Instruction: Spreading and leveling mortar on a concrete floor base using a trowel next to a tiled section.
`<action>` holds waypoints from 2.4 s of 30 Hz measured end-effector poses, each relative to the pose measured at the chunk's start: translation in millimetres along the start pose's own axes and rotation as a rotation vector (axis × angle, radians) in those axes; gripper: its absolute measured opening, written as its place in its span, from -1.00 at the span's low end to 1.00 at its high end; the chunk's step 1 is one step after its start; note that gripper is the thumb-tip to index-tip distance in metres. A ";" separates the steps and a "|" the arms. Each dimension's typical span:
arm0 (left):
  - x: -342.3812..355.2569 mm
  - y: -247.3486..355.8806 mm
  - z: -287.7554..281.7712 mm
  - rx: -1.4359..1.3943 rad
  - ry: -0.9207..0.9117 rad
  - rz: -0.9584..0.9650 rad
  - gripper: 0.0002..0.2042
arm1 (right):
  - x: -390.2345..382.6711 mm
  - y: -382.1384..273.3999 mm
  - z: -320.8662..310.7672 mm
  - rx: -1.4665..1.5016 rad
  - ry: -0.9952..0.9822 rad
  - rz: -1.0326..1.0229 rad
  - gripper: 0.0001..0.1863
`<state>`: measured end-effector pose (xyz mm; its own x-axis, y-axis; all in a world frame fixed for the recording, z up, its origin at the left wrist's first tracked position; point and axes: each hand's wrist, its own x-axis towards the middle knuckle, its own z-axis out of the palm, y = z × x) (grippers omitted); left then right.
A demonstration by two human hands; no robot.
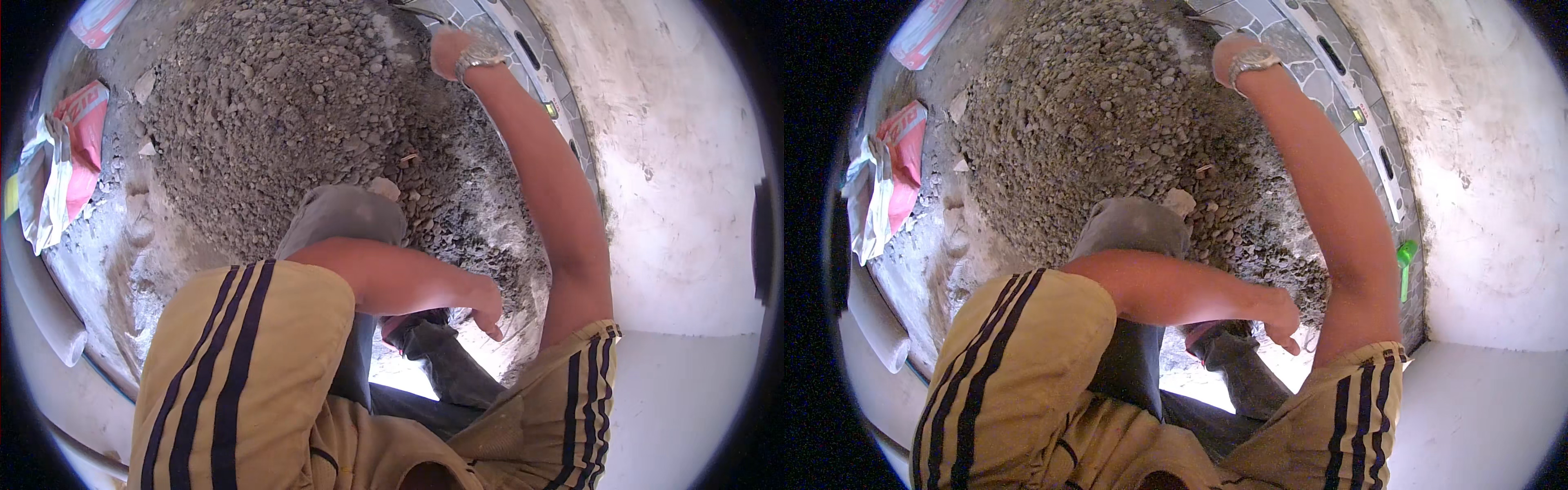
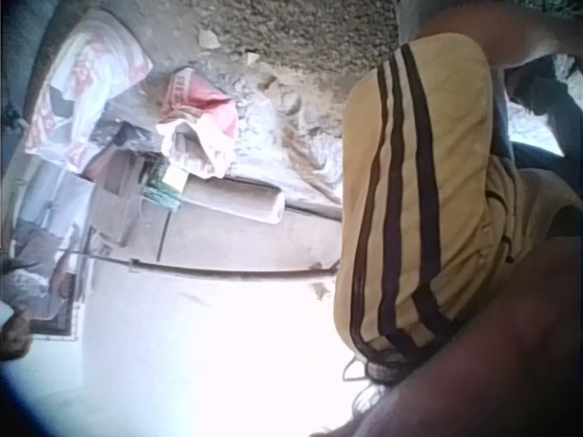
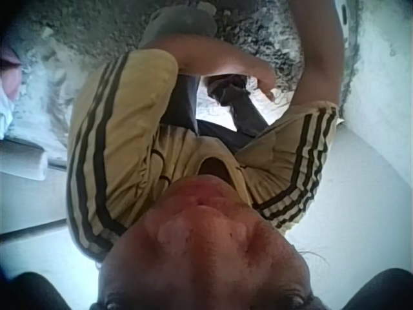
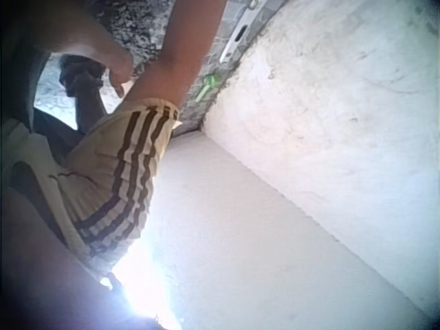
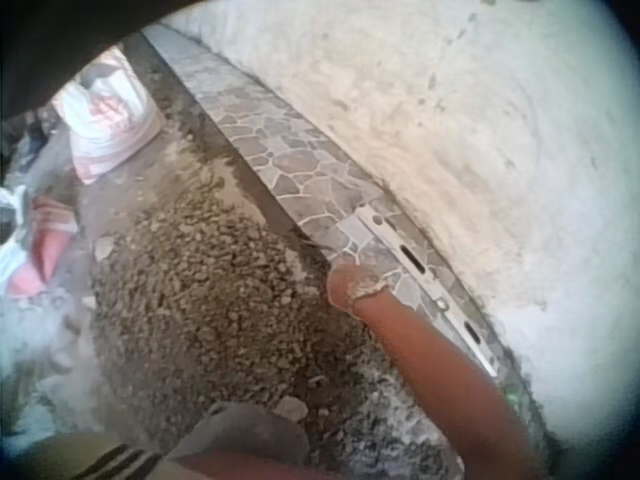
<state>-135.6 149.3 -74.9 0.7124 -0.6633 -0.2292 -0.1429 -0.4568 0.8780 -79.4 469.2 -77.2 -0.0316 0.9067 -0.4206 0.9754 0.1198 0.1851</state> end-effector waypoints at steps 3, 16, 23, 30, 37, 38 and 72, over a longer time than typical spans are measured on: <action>-0.1 4.5 -9.6 0.003 -0.019 -0.006 -0.22 | -28.1 21.3 6.0 -0.012 -0.094 -0.007 -0.75; -25.4 11.6 -10.8 0.035 0.035 0.000 -0.18 | -120.6 31.9 -28.1 0.221 -0.144 0.135 -0.71; -23.4 21.3 -20.6 0.042 0.006 -0.019 -0.20 | -10.4 -13.0 -12.4 -0.008 0.000 -0.014 -0.76; -17.2 20.2 -18.3 -0.028 -0.070 -0.042 -0.20 | -67.2 -0.6 3.5 -0.040 -0.095 0.052 -0.75; -18.7 16.3 -12.0 0.017 -0.013 -0.049 -0.23 | -67.3 -6.5 -20.0 0.087 -0.105 0.073 -0.74; -18.1 15.5 -9.2 0.030 -0.024 -0.041 -0.24 | -61.6 -8.5 -20.4 0.115 -0.085 0.084 -0.74; -12.0 9.6 -8.6 0.119 0.022 -0.063 -0.23 | -269.8 63.3 61.3 0.201 -0.249 0.365 -0.74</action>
<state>-139.6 157.9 -60.1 0.7369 -0.6189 -0.2719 -0.1770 -0.5648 0.8061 4.3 207.4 -6.4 0.3494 0.7478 -0.5645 0.9368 -0.2904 0.1951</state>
